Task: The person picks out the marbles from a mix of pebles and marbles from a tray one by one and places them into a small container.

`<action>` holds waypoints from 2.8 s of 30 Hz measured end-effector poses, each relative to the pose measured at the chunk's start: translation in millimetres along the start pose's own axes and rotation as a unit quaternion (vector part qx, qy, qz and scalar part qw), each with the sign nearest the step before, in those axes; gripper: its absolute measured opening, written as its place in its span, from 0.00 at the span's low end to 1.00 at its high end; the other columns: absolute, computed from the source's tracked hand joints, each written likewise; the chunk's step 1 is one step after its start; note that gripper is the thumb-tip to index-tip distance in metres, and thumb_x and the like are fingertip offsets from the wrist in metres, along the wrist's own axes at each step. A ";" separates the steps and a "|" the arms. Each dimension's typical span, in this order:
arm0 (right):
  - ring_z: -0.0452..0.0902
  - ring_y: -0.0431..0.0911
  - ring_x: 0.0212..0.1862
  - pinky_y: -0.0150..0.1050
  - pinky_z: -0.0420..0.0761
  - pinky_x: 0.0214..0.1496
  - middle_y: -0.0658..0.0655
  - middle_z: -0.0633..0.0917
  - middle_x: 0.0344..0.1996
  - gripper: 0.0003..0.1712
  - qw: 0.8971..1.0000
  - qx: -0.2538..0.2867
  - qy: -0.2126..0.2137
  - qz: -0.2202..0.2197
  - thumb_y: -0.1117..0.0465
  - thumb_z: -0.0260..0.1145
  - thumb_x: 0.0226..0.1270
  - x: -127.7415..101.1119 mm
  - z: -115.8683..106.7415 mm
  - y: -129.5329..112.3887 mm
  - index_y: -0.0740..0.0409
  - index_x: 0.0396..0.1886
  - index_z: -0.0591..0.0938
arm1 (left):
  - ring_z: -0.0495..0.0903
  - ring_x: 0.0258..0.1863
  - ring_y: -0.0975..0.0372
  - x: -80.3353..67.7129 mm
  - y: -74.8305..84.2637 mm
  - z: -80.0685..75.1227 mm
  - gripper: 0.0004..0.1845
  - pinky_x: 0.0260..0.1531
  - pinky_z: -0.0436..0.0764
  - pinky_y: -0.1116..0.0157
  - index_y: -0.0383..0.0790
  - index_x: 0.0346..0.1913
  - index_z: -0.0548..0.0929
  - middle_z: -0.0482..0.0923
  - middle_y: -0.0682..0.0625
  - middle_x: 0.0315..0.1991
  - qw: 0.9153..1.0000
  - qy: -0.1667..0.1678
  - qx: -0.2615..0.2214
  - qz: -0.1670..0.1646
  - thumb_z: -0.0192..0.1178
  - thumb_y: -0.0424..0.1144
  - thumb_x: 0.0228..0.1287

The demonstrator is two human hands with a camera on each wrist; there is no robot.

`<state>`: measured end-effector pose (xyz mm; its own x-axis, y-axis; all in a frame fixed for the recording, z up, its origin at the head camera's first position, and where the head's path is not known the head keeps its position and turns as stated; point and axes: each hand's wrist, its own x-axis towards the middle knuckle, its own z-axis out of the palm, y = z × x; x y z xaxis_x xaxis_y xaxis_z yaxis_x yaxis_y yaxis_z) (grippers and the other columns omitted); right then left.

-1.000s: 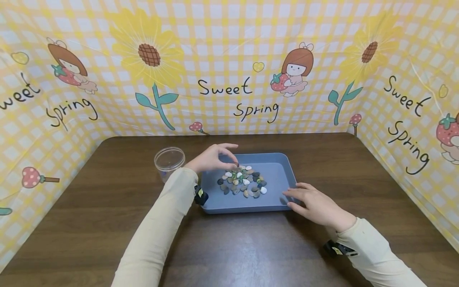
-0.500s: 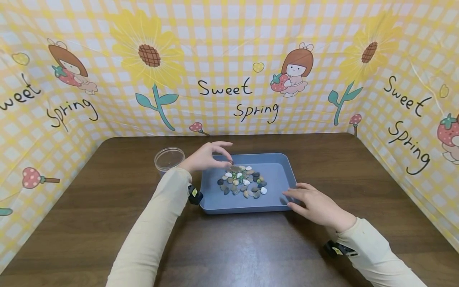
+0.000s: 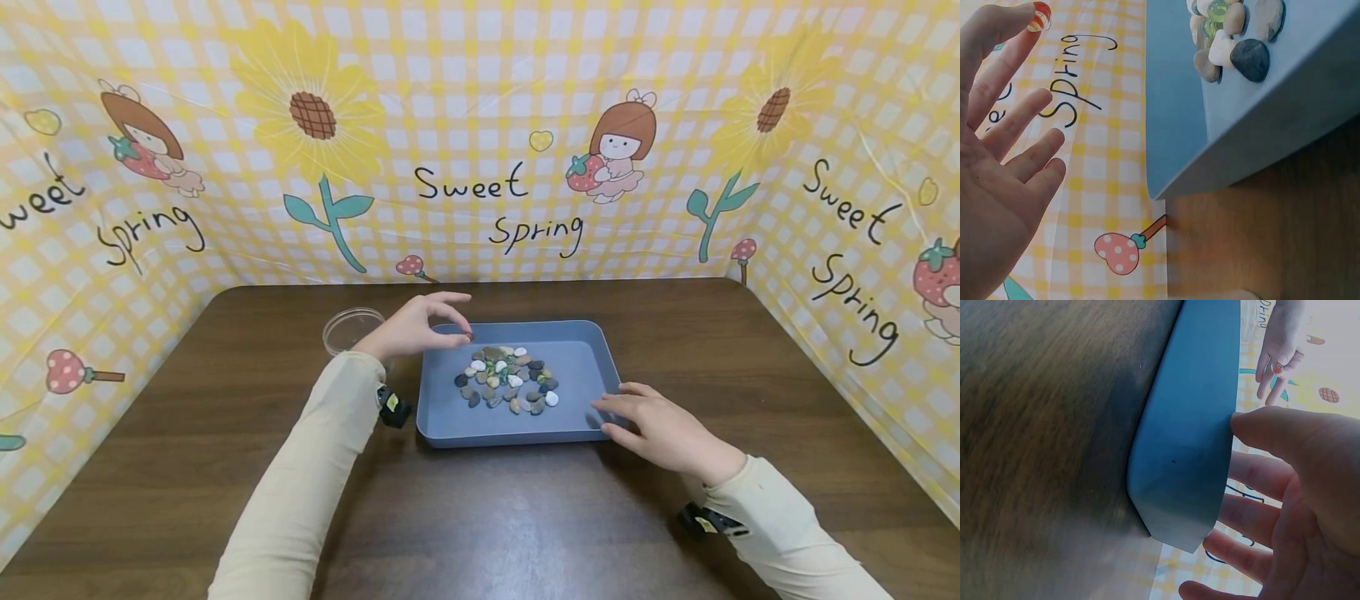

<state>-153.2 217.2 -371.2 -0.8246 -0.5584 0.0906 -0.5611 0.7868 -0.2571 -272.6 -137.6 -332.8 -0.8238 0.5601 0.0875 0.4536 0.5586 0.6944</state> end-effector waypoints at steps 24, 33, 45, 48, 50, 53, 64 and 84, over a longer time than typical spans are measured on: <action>0.70 0.61 0.61 0.55 0.73 0.59 0.60 0.82 0.52 0.20 1.000 -0.001 0.015 -0.012 0.57 0.60 0.66 1.1 0.2 0.0 0.59 0.55 0.79 | 0.56 0.71 0.50 -24.1 -10.1 -27.9 0.08 0.66 0.59 0.44 0.44 0.39 0.86 0.64 0.47 0.69 0.999 0.051 0.013 -0.007 0.65 0.41 0.57; 0.71 0.61 0.60 0.55 0.73 0.59 0.60 0.83 0.52 0.20 1.000 -0.003 0.016 -0.011 0.56 0.60 0.65 1.7 1.2 1.1 0.59 0.55 0.79 | 0.64 0.66 0.49 -32.9 -20.0 -36.6 0.10 0.57 0.71 0.49 0.43 0.40 0.86 0.62 0.48 0.70 0.998 0.058 0.004 -0.034 0.64 0.43 0.58; 0.70 0.60 0.61 0.55 0.73 0.59 0.60 0.82 0.53 0.20 1.000 0.000 0.007 -0.005 0.56 0.59 0.66 0.8 3.2 2.7 0.58 0.56 0.79 | 0.66 0.65 0.50 -47.7 -33.9 -48.3 0.12 0.53 0.77 0.51 0.40 0.41 0.85 0.63 0.47 0.69 0.995 0.088 -0.007 -0.048 0.64 0.44 0.58; 0.70 0.60 0.61 0.55 0.73 0.59 0.60 0.82 0.53 0.20 1.000 -0.001 0.008 -0.005 0.56 0.59 0.66 0.8 3.5 2.9 0.58 0.56 0.79 | 0.62 0.68 0.50 -50.7 -39.2 -50.8 0.13 0.55 0.75 0.50 0.39 0.40 0.85 0.63 0.48 0.69 0.994 0.095 -0.011 -0.051 0.64 0.44 0.58; 0.70 0.60 0.61 0.55 0.73 0.59 0.60 0.82 0.53 0.20 1.000 -0.002 0.009 -0.005 0.56 0.59 0.66 0.7 3.7 3.0 0.58 0.56 0.79 | 0.60 0.69 0.49 -52.6 -41.7 -52.4 0.13 0.57 0.74 0.49 0.39 0.41 0.85 0.63 0.48 0.69 0.994 0.098 -0.014 -0.054 0.65 0.45 0.58; 0.70 0.60 0.61 0.55 0.73 0.59 0.59 0.82 0.53 0.20 1.000 -0.002 0.012 -0.007 0.56 0.60 0.66 0.7 3.9 3.0 0.58 0.56 0.79 | 0.58 0.70 0.48 -55.6 -45.2 -54.7 0.14 0.60 0.70 0.48 0.40 0.41 0.85 0.62 0.48 0.70 0.993 0.098 -0.011 -0.059 0.65 0.46 0.58; 0.69 0.61 0.62 0.55 0.73 0.59 0.59 0.82 0.53 0.20 1.000 -0.001 0.017 -0.007 0.56 0.60 0.66 0.7 4.1 2.1 0.58 0.56 0.79 | 0.52 0.72 0.48 -71.4 -52.4 -61.1 0.16 0.65 0.62 0.45 0.40 0.43 0.84 0.60 0.48 0.71 0.991 0.105 -0.019 -0.080 0.65 0.47 0.57; 0.69 0.60 0.62 0.55 0.73 0.59 0.59 0.82 0.53 0.20 1.000 0.001 0.016 -0.005 0.56 0.60 0.66 0.1 3.9 2.2 0.58 0.55 0.79 | 0.52 0.71 0.42 -85.0 -65.3 -62.1 0.18 0.65 0.55 0.38 0.38 0.43 0.84 0.60 0.44 0.71 0.988 0.107 0.013 -0.113 0.64 0.49 0.57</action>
<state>-154.2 217.9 -375.4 -0.8208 -0.5576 0.1237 -0.5692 0.7807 -0.2577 -253.3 -259.6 -341.3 -0.9567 0.2789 0.0836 0.2567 0.6722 0.6945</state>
